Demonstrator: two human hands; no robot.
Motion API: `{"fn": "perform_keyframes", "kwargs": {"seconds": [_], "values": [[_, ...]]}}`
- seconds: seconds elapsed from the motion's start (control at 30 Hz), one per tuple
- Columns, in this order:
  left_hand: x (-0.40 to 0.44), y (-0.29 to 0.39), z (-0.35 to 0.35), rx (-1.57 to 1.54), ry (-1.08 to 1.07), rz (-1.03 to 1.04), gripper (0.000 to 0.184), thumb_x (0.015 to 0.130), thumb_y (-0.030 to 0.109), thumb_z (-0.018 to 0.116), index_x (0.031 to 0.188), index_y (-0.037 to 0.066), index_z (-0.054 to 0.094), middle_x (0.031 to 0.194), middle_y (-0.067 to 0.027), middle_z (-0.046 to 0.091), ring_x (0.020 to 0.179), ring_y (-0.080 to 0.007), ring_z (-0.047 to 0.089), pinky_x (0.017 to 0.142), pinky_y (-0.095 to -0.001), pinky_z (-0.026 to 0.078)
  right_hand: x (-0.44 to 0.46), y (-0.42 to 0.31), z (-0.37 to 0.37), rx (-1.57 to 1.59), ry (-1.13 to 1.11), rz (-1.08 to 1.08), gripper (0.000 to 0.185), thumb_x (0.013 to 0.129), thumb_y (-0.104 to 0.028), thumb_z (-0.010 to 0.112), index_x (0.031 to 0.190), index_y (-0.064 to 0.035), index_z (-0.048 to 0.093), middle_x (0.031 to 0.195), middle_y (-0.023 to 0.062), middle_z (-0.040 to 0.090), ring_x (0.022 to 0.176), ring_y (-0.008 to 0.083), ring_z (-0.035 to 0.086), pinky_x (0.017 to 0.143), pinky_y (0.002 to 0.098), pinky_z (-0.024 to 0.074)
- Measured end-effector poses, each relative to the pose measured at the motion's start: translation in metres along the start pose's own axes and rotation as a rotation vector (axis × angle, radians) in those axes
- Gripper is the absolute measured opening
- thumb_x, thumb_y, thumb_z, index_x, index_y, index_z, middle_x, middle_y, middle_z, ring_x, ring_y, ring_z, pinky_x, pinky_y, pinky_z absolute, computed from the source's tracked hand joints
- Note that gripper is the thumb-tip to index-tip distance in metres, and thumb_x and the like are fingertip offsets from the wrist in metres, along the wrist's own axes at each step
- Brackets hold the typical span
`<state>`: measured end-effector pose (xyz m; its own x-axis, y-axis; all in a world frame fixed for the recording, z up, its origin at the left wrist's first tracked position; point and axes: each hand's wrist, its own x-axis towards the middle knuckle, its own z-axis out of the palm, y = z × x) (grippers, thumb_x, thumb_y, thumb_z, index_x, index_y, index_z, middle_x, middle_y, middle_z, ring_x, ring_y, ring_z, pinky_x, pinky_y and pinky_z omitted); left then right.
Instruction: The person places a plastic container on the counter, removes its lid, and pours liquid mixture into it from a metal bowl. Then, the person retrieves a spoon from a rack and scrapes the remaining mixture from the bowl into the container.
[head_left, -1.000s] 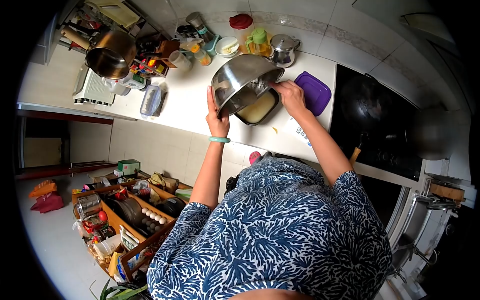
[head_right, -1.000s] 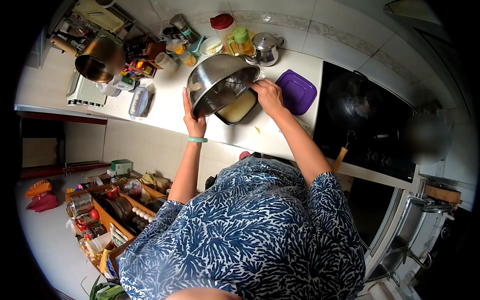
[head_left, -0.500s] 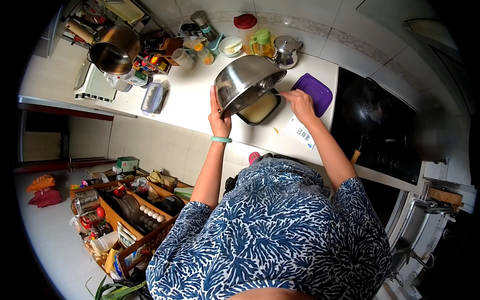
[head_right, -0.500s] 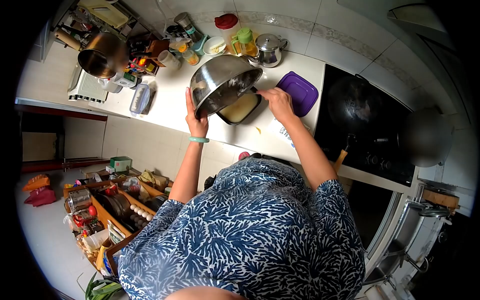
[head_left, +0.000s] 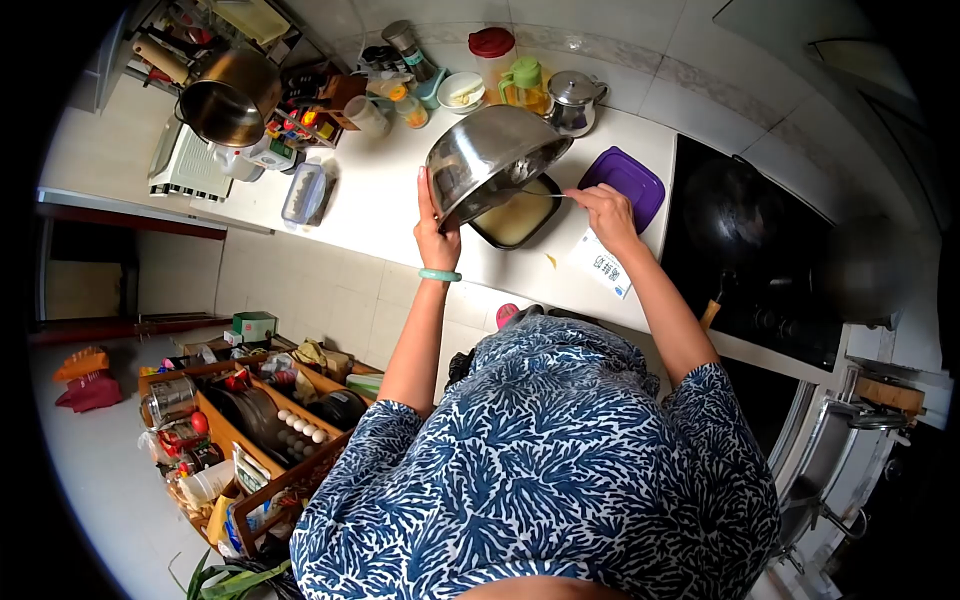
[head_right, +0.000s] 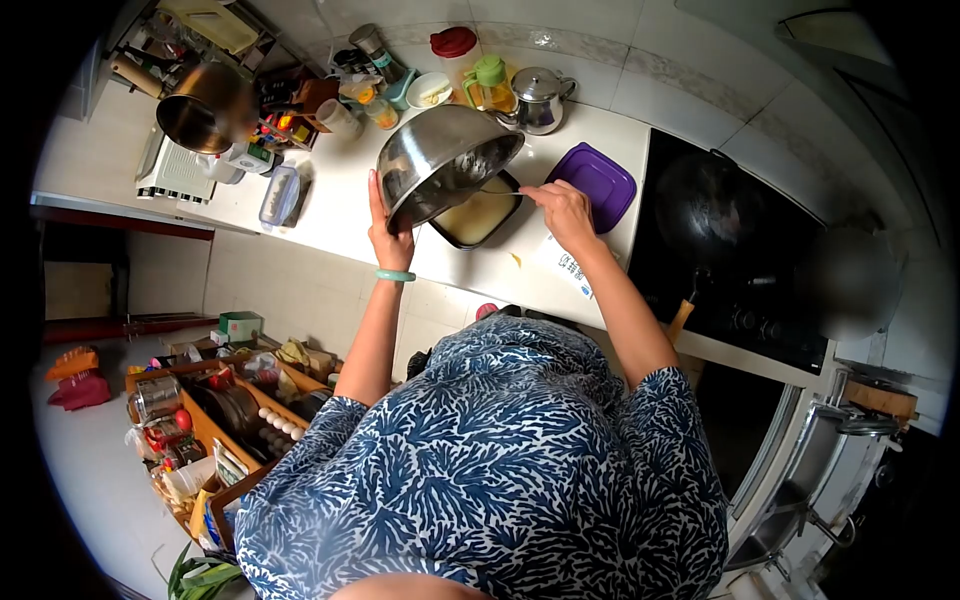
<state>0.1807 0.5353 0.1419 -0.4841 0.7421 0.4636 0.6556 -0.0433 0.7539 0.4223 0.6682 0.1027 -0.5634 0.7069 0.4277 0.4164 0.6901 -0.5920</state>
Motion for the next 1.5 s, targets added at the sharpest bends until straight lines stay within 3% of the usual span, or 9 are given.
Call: {"fn": "perform_keyframes", "kwargs": {"seconds": [0.4, 0.47, 0.83, 0.9, 1.13, 1.2, 1.23, 1.43, 1.5], "values": [[0.003, 0.002, 0.0, 0.002, -0.005, -0.066, 0.081, 0.078, -0.009, 0.055, 0.147, 0.016, 0.021, 0.135, -0.0148, 0.049, 0.105, -0.0388, 0.059, 0.078, -0.0407, 0.052, -0.002, -0.009, -0.003, -0.031, 0.009, 0.023, 0.032, 0.077, 0.003, 0.049, 0.095, -0.0096, 0.071, 0.071, 0.0078, 0.063, 0.069, 0.0255, 0.06, 0.063, 0.0358, 0.049], [0.004, 0.001, 0.002, -0.014, 0.078, 0.013, 0.085, 0.074, -0.011, 0.057, 0.147, 0.017, 0.024, 0.123, -0.0179, 0.057, 0.088, -0.0403, 0.063, 0.071, -0.0413, 0.051, 0.004, -0.015, -0.007, -0.017, 0.028, 0.05, 0.032, 0.076, 0.004, 0.049, 0.095, -0.0099, 0.071, 0.072, 0.007, 0.063, 0.069, 0.025, 0.06, 0.065, 0.0356, 0.0492], [0.003, -0.003, 0.0, -0.038, 0.046, 0.034, 0.087, 0.071, -0.014, 0.055, 0.146, 0.017, 0.026, 0.135, -0.0139, 0.048, 0.091, -0.0408, 0.061, 0.073, -0.0414, 0.052, 0.024, -0.016, 0.006, -0.024, 0.042, -0.041, 0.034, 0.076, 0.004, 0.05, 0.096, -0.0129, 0.072, 0.072, 0.0059, 0.063, 0.071, 0.0247, 0.059, 0.065, 0.0363, 0.0491], [0.001, -0.001, -0.002, -0.058, -0.013, -0.054, 0.086, 0.074, -0.013, 0.053, 0.147, 0.017, 0.022, 0.133, -0.0153, 0.051, 0.108, -0.0362, 0.059, 0.082, -0.0394, 0.051, 0.033, -0.02, 0.013, -0.082, 0.112, -0.13, 0.034, 0.075, 0.003, 0.051, 0.096, -0.014, 0.073, 0.073, 0.0053, 0.063, 0.071, 0.024, 0.059, 0.065, 0.036, 0.0493], [0.005, -0.003, -0.004, -0.039, 0.004, -0.047, 0.084, 0.075, -0.013, 0.053, 0.147, 0.017, 0.022, 0.134, -0.0147, 0.05, 0.109, -0.0365, 0.058, 0.084, -0.0389, 0.052, 0.022, -0.01, 0.001, -0.052, 0.024, -0.094, 0.034, 0.075, 0.003, 0.052, 0.095, -0.0136, 0.073, 0.071, 0.0048, 0.063, 0.07, 0.0227, 0.059, 0.064, 0.0345, 0.0494], [0.006, -0.001, -0.003, -0.011, 0.071, -0.016, 0.085, 0.072, -0.013, 0.055, 0.146, 0.018, 0.026, 0.131, -0.0149, 0.051, 0.091, -0.0417, 0.06, 0.071, -0.042, 0.052, 0.024, -0.018, -0.003, -0.075, 0.024, -0.086, 0.032, 0.075, 0.003, 0.053, 0.094, -0.0129, 0.073, 0.071, 0.0045, 0.063, 0.07, 0.0219, 0.059, 0.064, 0.034, 0.05], [0.007, 0.003, -0.005, -0.031, 0.019, -0.086, 0.084, 0.075, -0.013, 0.052, 0.147, 0.018, 0.022, 0.133, -0.0149, 0.05, 0.108, -0.0383, 0.057, 0.083, -0.041, 0.052, 0.025, -0.022, -0.003, -0.077, 0.021, -0.09, 0.032, 0.075, 0.003, 0.053, 0.094, -0.0129, 0.073, 0.071, 0.0045, 0.063, 0.07, 0.0219, 0.059, 0.064, 0.034, 0.05], [0.012, 0.01, -0.008, -0.014, 0.027, -0.066, 0.082, 0.076, -0.011, 0.051, 0.147, 0.018, 0.022, 0.134, -0.0141, 0.05, 0.106, -0.0403, 0.057, 0.079, -0.0419, 0.052, 0.033, -0.034, -0.016, -0.141, 0.017, -0.096, 0.029, 0.075, 0.002, 0.054, 0.094, -0.0107, 0.073, 0.072, 0.0042, 0.064, 0.069, 0.0219, 0.059, 0.063, 0.0337, 0.0499], [0.013, 0.015, -0.009, -0.015, 0.03, -0.081, 0.082, 0.076, -0.011, 0.051, 0.147, 0.018, 0.021, 0.134, -0.014, 0.049, 0.105, -0.0409, 0.057, 0.078, -0.0421, 0.052, 0.041, -0.037, -0.024, -0.235, 0.188, -0.233, 0.028, 0.074, 0.002, 0.057, 0.096, -0.007, 0.071, 0.076, 0.0045, 0.065, 0.068, 0.0209, 0.058, 0.059, 0.0314, 0.0496]]}}
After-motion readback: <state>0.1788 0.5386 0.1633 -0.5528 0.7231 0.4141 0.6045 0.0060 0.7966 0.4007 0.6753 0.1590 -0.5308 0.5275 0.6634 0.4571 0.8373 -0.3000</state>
